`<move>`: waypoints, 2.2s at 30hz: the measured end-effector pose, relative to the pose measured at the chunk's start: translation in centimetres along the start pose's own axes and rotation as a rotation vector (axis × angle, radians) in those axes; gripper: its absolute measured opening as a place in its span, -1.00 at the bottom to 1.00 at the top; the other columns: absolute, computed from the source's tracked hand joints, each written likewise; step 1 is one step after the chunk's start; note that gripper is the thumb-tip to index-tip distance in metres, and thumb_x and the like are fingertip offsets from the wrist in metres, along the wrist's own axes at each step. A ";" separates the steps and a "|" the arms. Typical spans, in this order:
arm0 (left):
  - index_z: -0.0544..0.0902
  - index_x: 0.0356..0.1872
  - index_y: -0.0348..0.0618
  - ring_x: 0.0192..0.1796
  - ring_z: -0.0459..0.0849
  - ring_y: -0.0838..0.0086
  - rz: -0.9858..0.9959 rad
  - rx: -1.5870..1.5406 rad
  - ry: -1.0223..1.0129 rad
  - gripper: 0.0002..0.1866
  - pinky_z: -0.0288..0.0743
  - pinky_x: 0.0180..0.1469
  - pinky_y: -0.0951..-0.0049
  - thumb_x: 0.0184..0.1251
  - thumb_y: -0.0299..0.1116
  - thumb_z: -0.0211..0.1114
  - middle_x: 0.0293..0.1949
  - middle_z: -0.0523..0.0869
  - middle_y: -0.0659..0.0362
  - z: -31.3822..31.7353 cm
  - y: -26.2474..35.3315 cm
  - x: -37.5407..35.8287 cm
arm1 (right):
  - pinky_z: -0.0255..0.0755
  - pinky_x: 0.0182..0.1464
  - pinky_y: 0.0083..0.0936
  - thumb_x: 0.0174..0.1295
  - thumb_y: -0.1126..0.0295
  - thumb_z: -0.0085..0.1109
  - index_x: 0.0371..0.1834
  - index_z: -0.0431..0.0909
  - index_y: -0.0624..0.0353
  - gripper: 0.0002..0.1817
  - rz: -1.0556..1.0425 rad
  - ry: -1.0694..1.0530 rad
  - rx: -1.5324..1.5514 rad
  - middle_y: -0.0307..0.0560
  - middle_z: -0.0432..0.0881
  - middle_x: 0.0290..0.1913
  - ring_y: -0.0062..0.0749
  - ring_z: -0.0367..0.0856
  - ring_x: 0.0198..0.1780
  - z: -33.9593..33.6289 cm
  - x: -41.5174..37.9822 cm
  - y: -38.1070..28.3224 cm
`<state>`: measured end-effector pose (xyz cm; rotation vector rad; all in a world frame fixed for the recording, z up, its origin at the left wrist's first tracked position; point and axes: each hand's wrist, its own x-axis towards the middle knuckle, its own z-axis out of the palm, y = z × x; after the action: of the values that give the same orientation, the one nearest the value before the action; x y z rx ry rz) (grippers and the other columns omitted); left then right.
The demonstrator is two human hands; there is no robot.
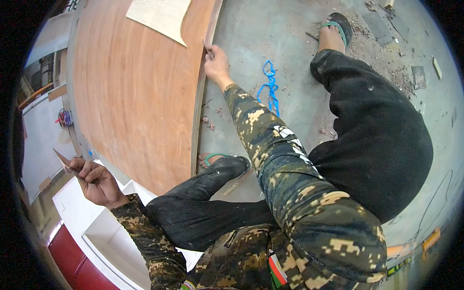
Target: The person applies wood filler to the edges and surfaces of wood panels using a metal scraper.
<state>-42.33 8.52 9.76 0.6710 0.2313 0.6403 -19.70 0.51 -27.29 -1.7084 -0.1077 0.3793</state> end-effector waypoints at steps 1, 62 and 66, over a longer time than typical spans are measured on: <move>0.36 0.20 -0.20 -0.19 0.59 0.45 -0.001 0.016 0.010 -0.72 0.56 -0.15 0.45 0.61 -0.34 -0.05 0.04 0.61 0.15 -0.2 0.1 0.0 | 0.45 0.05 -0.37 0.31 0.44 0.11 0.11 0.54 0.18 -0.69 -0.004 0.003 0.000 0.05 0.68 -0.10 -0.32 0.62 -0.04 -0.5 -0.6 0.3; 0.45 0.24 -0.22 0.09 0.59 0.37 0.722 0.462 0.377 -0.61 0.52 0.03 0.33 0.51 -0.28 0.10 0.17 0.60 0.09 -1.5 1.2 -6.1 | 0.59 0.06 0.20 0.24 0.66 -0.06 0.43 0.18 0.07 -0.36 0.695 -0.357 0.881 0.03 0.52 0.14 -0.03 0.62 0.06 -6.9 -10.6 0.7; 0.48 0.23 -0.23 0.00 0.62 0.44 0.716 0.449 0.503 -0.64 0.54 -0.03 0.42 0.53 -0.30 0.08 0.13 0.64 0.10 -1.7 1.1 -5.8 | 0.62 0.01 0.15 0.25 0.64 -0.03 0.47 0.14 -0.03 -0.32 0.726 -0.327 0.781 0.03 0.46 0.18 -0.11 0.59 0.06 -5.4 -10.2 2.7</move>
<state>-48.10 6.46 9.16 1.0283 0.6263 1.4741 -27.96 -7.92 -27.29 -0.8481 0.3928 1.0800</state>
